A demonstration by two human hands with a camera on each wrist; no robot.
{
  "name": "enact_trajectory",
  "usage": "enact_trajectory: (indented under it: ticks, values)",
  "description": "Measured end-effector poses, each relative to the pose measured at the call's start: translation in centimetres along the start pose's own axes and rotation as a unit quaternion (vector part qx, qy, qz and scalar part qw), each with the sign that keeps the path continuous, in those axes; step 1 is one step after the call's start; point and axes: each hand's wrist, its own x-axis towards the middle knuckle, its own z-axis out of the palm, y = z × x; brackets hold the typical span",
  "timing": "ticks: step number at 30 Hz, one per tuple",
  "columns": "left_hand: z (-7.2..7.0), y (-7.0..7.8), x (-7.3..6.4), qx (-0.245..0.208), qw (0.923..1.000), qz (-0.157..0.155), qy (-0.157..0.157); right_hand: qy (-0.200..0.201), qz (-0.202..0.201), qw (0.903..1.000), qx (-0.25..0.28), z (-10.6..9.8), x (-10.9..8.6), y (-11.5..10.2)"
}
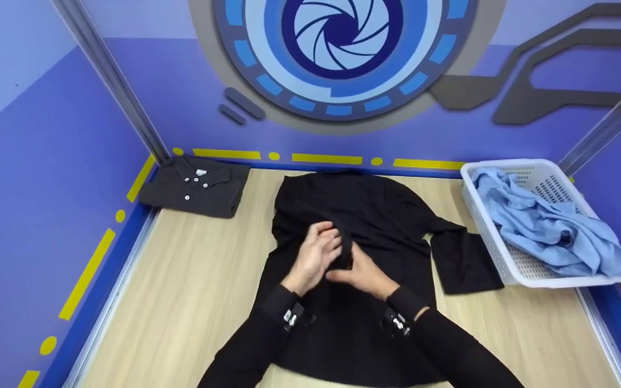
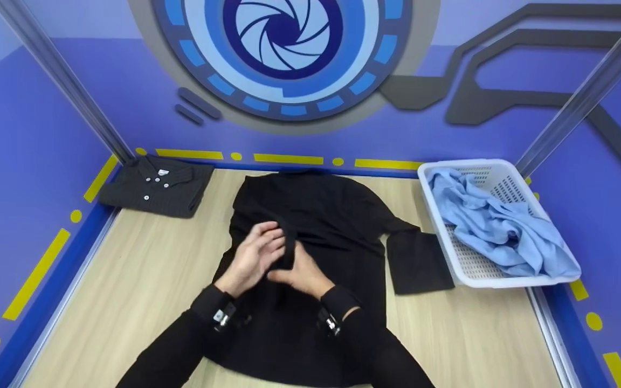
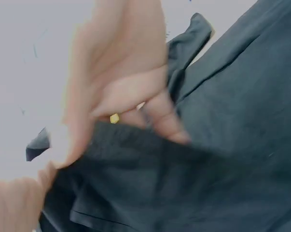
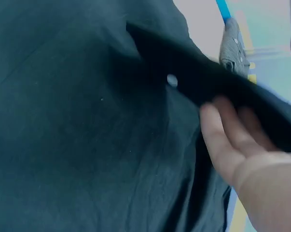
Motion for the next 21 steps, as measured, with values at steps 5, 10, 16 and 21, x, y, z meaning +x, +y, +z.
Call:
enact_trajectory:
  ticks: [5, 10, 16, 21]
  values:
    - [-1.0, -1.0, -0.3, 0.130, 0.9899, 0.056, -0.009, 0.102, 0.082, 0.9911, 0.025, -0.5, 0.7, 0.0]
    - [-2.6, -1.5, -0.3, 0.352, 0.9244, 0.047, 0.139, 0.085, 0.159, 0.9696, 0.166, -1.9, 1.0, -0.4]
    - [-3.8, -2.9, -0.6, 0.193, 0.9624, -0.161, 0.103, -0.015, 0.237, 0.9275, 0.289, -3.2, 0.8, -0.7]
    - [-4.2, -3.9, -0.3, 0.081, 0.9788, -0.119, 0.145, -0.060, 0.251, 0.9142, 0.313, -3.7, 0.7, -0.7]
